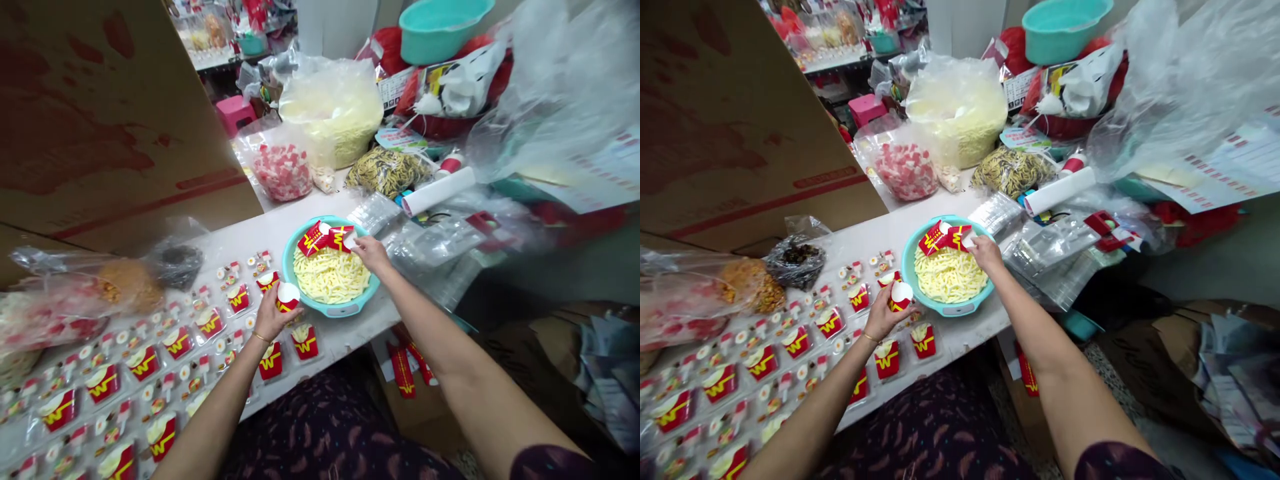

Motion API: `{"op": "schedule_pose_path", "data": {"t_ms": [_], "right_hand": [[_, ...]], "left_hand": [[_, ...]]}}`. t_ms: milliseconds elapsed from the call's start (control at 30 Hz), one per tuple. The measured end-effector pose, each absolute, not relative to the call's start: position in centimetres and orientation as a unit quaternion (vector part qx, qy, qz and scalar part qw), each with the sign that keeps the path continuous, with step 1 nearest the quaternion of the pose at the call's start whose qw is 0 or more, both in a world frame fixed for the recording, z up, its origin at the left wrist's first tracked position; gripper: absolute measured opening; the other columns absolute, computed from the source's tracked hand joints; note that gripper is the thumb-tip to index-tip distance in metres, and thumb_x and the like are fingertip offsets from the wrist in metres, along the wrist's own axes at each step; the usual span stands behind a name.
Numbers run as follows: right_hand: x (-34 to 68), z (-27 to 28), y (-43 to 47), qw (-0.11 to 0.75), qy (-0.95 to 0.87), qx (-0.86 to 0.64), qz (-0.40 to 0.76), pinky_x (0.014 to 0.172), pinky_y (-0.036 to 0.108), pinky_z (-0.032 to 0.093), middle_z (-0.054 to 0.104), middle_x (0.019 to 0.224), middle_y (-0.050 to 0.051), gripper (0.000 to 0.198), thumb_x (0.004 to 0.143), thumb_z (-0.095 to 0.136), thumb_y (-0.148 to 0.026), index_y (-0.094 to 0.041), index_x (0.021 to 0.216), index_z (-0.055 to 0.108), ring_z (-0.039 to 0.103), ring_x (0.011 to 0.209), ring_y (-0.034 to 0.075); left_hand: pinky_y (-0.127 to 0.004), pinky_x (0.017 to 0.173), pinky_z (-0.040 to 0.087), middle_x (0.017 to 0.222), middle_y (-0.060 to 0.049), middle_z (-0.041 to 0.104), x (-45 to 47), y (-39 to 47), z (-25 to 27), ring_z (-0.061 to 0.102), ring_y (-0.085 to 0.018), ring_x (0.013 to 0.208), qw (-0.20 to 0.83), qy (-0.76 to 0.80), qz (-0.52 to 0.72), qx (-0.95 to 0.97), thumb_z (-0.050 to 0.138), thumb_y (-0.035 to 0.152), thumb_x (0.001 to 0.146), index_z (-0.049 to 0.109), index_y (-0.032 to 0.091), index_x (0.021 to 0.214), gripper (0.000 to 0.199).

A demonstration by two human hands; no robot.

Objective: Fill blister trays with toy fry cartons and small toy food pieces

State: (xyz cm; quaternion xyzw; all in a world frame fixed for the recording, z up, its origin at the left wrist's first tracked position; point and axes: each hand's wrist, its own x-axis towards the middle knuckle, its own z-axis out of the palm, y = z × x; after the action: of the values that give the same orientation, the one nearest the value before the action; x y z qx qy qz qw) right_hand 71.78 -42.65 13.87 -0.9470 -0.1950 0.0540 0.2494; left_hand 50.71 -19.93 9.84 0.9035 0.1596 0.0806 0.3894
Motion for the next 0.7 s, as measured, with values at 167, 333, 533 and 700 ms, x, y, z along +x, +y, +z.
{"op": "schedule_pose_path", "data": {"t_ms": [167,333,533,700], "right_hand": [[67.6,10.9,-42.1,0.118,-0.342,-0.906,0.218,0.083,0.033,0.041,0.057,0.112,0.005,0.041,0.064,0.067,-0.022,-0.024,0.105,0.059,0.05,0.103,0.023],[64.8,8.8,-40.9,0.097,-0.315,-0.918,0.22,0.084,0.038,0.04,0.053,0.115,0.012,0.046,0.062,0.061,-0.009,-0.018,0.107,0.057,0.047,0.107,0.028],[67.9,9.1,-42.2,0.18,-0.283,-0.906,0.257,0.079,0.03,0.044,0.064,0.099,0.006,0.032,0.071,0.054,-0.016,-0.016,0.102,0.062,0.058,0.09,0.019],[68.5,9.8,-42.6,0.478,-0.176,-0.787,0.348,0.075,0.028,0.046,0.067,0.09,0.001,0.033,0.064,0.061,-0.024,-0.015,0.096,0.064,0.06,0.084,0.016]], "left_hand": [[-0.045,0.09,0.04,0.106,-0.012,0.053,48.6,-20.2,10.1,0.051,-0.029,0.102,0.38,0.192,0.077,0.901,0.068,0.055,0.054,0.041,0.013,0.124,0.086],[-0.044,0.09,0.04,0.106,-0.013,0.051,48.4,-20.7,10.3,0.05,-0.028,0.102,0.372,0.191,0.079,0.905,0.068,0.056,0.053,0.041,0.012,0.125,0.089],[-0.045,0.089,0.04,0.106,-0.012,0.052,48.9,-20.6,10.3,0.05,-0.029,0.101,0.366,0.174,0.076,0.911,0.07,0.055,0.052,0.041,0.015,0.125,0.087],[-0.045,0.091,0.038,0.11,-0.012,0.051,50.4,-21.4,10.5,0.047,-0.03,0.106,0.373,0.143,0.049,0.915,0.07,0.055,0.052,0.04,0.018,0.124,0.087]]}}
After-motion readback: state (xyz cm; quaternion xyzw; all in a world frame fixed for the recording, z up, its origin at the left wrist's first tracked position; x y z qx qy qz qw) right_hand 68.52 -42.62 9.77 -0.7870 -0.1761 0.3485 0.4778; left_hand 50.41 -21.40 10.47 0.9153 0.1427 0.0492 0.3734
